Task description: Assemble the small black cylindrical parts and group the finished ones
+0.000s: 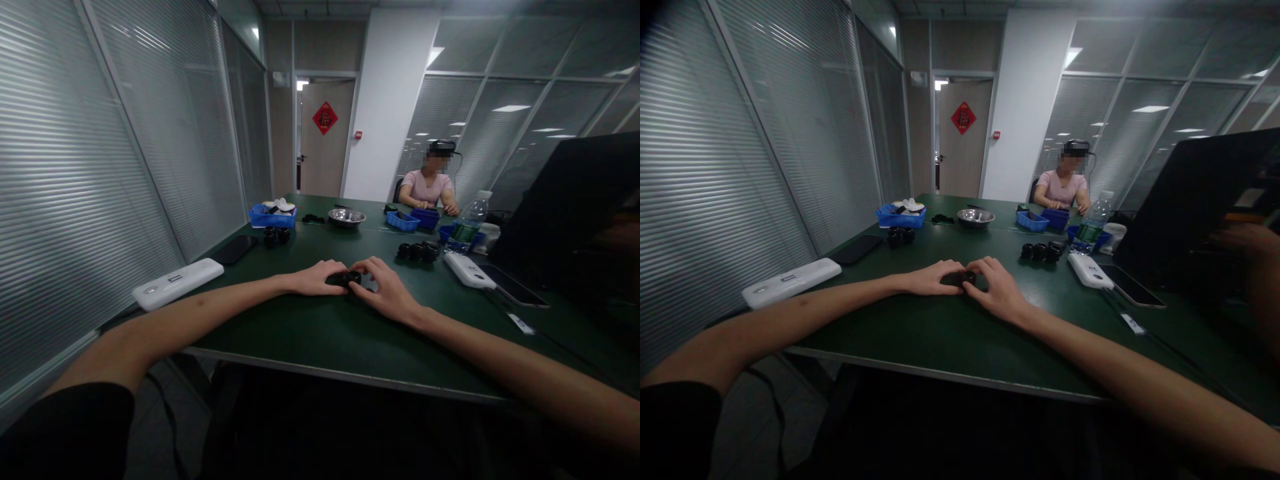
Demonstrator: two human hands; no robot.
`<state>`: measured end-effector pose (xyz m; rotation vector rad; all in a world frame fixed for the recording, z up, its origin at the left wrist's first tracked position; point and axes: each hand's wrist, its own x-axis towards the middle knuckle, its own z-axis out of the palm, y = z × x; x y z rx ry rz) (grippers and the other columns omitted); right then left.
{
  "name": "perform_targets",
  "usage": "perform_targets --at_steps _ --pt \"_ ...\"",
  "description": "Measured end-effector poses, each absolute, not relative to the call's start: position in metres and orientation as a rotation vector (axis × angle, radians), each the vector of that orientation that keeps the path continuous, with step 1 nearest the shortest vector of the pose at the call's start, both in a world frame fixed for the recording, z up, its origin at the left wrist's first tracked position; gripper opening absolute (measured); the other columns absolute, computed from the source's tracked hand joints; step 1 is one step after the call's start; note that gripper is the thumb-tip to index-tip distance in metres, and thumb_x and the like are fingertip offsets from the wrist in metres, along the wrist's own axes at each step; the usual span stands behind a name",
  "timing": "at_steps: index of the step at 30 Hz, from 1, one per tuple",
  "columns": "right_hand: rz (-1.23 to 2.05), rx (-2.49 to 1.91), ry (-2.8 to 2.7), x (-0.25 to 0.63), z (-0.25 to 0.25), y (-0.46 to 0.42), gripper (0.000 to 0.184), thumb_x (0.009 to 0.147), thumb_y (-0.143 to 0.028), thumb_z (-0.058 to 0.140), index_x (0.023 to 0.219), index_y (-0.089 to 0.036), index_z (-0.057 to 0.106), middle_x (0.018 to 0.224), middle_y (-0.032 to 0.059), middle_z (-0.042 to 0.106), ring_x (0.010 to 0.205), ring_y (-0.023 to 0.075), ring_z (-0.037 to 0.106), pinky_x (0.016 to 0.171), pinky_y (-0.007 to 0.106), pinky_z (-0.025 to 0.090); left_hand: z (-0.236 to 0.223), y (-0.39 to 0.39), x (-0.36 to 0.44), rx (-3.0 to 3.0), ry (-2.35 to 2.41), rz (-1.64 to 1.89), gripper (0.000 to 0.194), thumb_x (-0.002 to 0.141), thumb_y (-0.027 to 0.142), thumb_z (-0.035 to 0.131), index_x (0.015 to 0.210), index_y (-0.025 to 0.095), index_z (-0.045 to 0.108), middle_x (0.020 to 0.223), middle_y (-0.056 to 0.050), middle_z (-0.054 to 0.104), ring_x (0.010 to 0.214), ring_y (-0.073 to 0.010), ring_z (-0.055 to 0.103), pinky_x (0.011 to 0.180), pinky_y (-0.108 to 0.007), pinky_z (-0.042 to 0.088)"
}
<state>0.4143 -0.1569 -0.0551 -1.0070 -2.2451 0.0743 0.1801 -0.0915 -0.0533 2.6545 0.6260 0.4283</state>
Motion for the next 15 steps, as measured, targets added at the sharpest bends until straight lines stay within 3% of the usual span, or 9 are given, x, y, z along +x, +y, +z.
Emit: perform_targets --at_steps 6,11,15 --pt "0.045 -0.965 -2.306 0.4141 -0.0547 -0.1580 0.028 0.091 -0.020 0.061 0.118 -0.023 0.060 0.112 0.0072 0.065 0.104 0.0259 0.059 0.090 0.043 0.050 -0.0542 -0.0904 0.1798 2.655 0.631 0.425 0.052 0.095 0.056 0.058 0.132 0.020 0.055 0.124 -0.010 0.061 0.115 -0.0272 0.055 0.100 -0.041 0.038" --pt "0.057 -0.984 -2.272 0.4139 -0.0561 -0.1569 0.027 0.093 -0.030 0.064 0.120 -0.025 0.060 0.115 0.0080 0.063 0.106 0.0272 0.059 0.091 0.045 0.051 -0.0526 -0.0918 0.1798 2.646 0.633 0.418 0.053 0.095 0.057 0.057 0.133 0.020 0.055 0.125 -0.010 0.061 0.116 -0.0273 0.054 0.099 -0.041 0.039" --pt "0.051 -0.950 -2.320 0.4130 -0.0557 -0.1576 0.032 0.091 -0.021 0.062 0.123 -0.026 0.060 0.114 0.0079 0.064 0.105 0.0274 0.059 0.092 0.046 0.051 -0.0520 -0.0929 0.1795 2.642 0.640 0.420 0.052 0.095 0.056 0.057 0.132 0.020 0.055 0.126 -0.009 0.061 0.116 -0.0271 0.054 0.100 -0.041 0.039"
